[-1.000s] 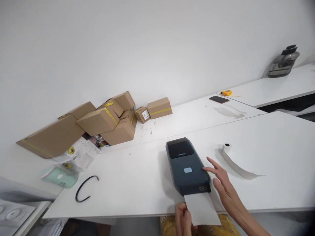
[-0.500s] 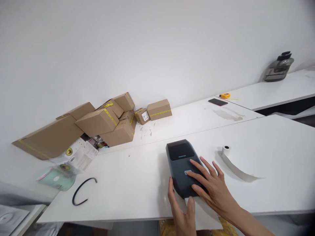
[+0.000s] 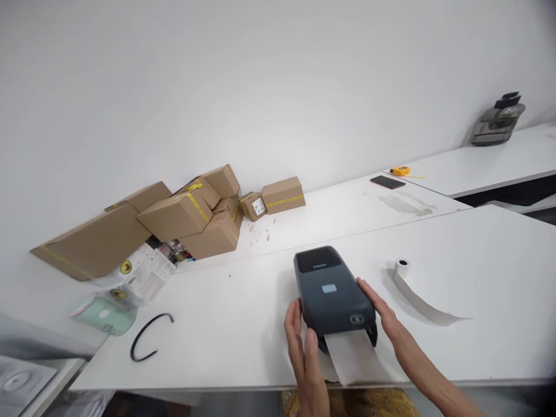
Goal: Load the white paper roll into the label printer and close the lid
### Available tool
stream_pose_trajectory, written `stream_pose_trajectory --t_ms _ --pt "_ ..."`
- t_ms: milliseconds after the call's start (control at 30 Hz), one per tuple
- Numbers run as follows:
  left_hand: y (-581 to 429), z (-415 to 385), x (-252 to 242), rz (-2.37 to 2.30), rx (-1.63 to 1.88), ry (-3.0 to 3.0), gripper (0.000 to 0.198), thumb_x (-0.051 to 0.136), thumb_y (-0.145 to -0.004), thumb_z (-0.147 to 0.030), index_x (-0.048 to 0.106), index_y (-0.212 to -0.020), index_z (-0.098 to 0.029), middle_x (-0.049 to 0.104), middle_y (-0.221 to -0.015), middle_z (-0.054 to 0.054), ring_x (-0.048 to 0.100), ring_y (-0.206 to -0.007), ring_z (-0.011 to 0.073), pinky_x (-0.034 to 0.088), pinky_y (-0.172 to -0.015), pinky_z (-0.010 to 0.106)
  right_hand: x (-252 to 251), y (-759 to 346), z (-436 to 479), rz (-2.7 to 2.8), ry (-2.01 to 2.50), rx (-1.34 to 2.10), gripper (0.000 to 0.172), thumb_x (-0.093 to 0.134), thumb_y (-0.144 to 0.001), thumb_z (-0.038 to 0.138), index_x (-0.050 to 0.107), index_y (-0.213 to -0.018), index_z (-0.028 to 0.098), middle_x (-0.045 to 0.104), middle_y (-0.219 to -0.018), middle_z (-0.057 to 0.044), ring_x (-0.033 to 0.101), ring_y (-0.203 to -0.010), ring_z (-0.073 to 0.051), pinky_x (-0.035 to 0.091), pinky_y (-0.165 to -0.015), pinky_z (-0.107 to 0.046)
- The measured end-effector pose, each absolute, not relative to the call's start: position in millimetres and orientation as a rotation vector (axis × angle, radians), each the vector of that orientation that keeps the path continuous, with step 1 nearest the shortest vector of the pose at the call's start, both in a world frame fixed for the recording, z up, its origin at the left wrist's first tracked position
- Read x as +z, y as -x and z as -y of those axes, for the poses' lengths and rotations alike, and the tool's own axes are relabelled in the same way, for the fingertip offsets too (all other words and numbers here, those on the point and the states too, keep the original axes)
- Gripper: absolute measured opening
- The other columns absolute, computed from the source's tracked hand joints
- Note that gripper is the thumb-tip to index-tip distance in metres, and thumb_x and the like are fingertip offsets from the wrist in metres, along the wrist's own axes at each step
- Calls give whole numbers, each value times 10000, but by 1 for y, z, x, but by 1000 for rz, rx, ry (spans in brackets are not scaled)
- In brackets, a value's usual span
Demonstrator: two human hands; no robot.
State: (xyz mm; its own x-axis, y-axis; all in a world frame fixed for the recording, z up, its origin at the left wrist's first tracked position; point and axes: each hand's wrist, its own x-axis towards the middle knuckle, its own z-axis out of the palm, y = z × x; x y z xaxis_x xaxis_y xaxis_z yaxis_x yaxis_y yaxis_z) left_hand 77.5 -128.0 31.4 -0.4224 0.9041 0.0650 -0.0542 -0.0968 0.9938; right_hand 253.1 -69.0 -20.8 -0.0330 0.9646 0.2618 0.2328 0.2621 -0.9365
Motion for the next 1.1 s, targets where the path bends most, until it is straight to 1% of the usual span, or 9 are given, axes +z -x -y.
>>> stream_pose_trajectory --t_ms 133,233,333,500,667,800,867,967,1100 --pt "-61 87 67 -1341 1727 -1110 521 452 -943 -502 459 -1394 -240 512 -1470 93 443 -1384 246 364 -1122 338 35 -246 35 1652 1094 671 603 254 -981 570 242 -1543 352 270 -1623 4 239 -1483 -295 247 -1194 -532" --pt "-48 44 74 -1392 1750 -1151 447 463 -943 -473 516 -1298 -208 605 -1355 107 525 -1297 226 392 -1085 340 77 -232 -3 1663 1020 539 600 263 -981 569 298 -1515 299 321 -1596 -48 286 -1459 -285 252 -1186 -513" --pt "-38 9 60 -1581 1558 -1293 373 470 -923 -427 603 -1185 -198 625 -1304 99 565 -1203 222 428 -1019 345 105 -220 -42 1616 987 515 569 317 -977 562 381 -1460 268 475 -1482 -92 447 -1346 -284 350 -1120 -499" --pt "-36 -11 23 -1628 1371 -1365 292 619 -815 -358 694 -1047 -197 672 -1202 108 586 -1133 251 461 -926 355 129 -212 -99 1576 1067 642 620 347 -957 622 413 -1435 233 520 -1438 -123 499 -1300 -320 369 -1094 -521" --pt "-41 -10 6 -1630 1368 -1391 300 569 -857 -358 652 -1081 -177 557 -1403 135 576 -1187 240 470 -919 328 125 -217 -95 1419 1073 562 631 405 -942 617 368 -1452 247 461 -1487 -144 538 -1262 -308 458 -1015 -486" --pt "-43 -8 5 -1644 1366 -1428 326 539 -879 -344 620 -1151 -185 620 -1327 127 613 -1126 227 475 -926 337 95 -224 -58 1610 1001 343 373 422 -963 490 622 -1166 249 693 -1147 -102 648 -1049 -269 507 -926 -435" --pt "-43 -8 8 -1654 1359 -1452 378 520 -892 -340 579 -1238 -199 636 -1306 115 623 -1115 226 468 -942 345 77 -227 -51 2028 953 433 323 485 -926 446 662 -1128 266 722 -1122 -80 663 -1045 -275 509 -924 -431" --pt "-43 -7 17 -1655 1349 -1508 489 506 -891 -284 482 -1378 -248 577 -1403 83 562 -1244 236 419 -1010 352 58 -225 -59 2461 971 562 473 617 -810 420 629 -1259 273 674 -1288 -79 626 -1167 -331 477 -979 -470" --pt "-40 -8 27 -1681 1223 -1646 626 466 -873 -195 356 -1482 -291 530 -1465 57 488 -1341 260 372 -1043 390 51 -213 -78 2754 1052 618 715 765 -619 448 623 -1292 253 673 -1293 -108 581 -1231 -379 363 -1092 -521"
